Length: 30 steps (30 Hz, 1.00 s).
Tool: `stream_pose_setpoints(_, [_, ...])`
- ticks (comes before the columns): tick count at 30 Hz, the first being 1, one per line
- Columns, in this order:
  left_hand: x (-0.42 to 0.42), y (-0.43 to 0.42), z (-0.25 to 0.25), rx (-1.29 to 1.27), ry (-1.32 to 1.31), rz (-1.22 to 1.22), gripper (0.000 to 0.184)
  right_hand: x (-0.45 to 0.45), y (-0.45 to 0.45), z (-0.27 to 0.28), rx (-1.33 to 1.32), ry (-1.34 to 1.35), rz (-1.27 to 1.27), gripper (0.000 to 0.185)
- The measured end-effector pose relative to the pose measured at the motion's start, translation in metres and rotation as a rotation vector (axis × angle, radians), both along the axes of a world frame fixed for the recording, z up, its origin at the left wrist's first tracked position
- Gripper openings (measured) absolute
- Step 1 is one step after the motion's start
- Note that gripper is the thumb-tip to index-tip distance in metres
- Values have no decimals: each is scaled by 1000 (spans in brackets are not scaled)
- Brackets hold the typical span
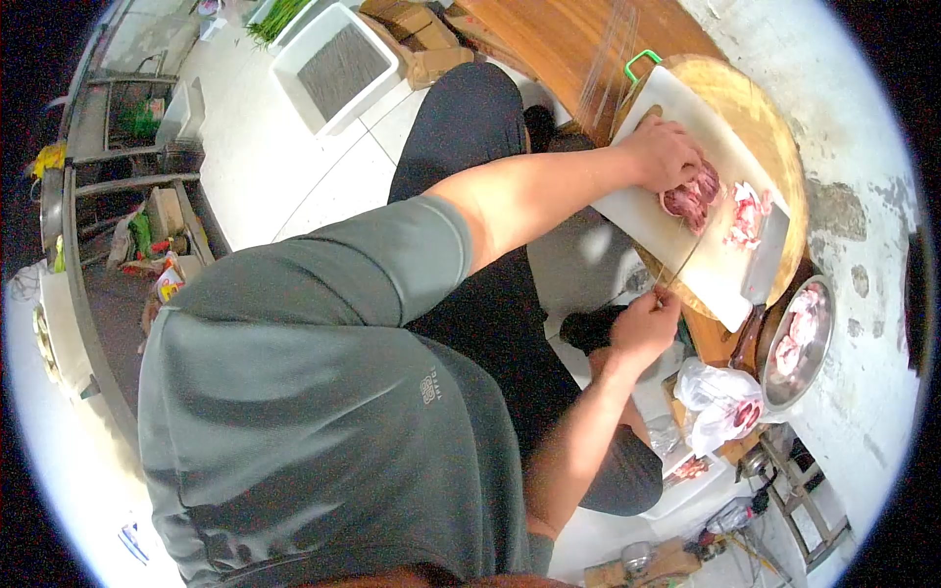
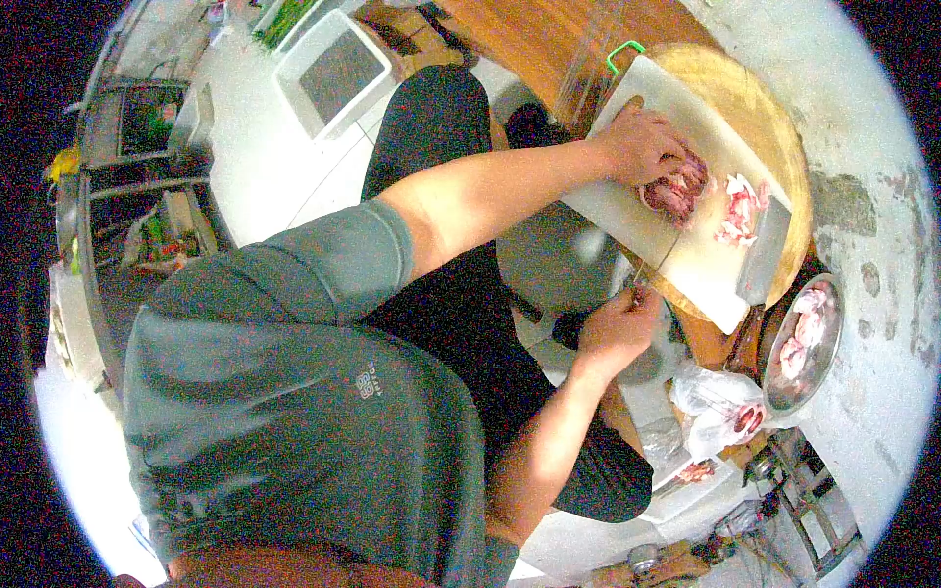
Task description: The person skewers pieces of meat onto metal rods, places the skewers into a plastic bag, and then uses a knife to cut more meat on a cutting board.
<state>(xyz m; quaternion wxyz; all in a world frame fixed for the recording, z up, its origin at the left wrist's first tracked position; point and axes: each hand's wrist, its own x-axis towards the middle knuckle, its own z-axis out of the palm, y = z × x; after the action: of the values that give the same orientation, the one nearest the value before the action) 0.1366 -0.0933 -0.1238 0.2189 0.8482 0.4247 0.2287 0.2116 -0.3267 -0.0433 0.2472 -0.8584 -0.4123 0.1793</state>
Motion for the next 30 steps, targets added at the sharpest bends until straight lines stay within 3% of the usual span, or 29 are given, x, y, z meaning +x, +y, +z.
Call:
stream_pose_setpoints(7, [7, 3, 21, -170, 41, 101, 32, -8, -6, -43, 163, 68, -42, 22])
stream_pose_setpoints(16, [11, 3, 20, -136, 117, 117, 33, -13, -5, -47, 185, 100, -93, 22])
stream_pose_setpoints(19, [15, 7, 4, -18, 60, 131, 29, -11, -1, -53, 207, 73, -83, 22])
stream_pose_setpoints(30, [13, 8, 2, 10, 12, 132, 30, -9, 18, -69, 254, 65, -80, 25])
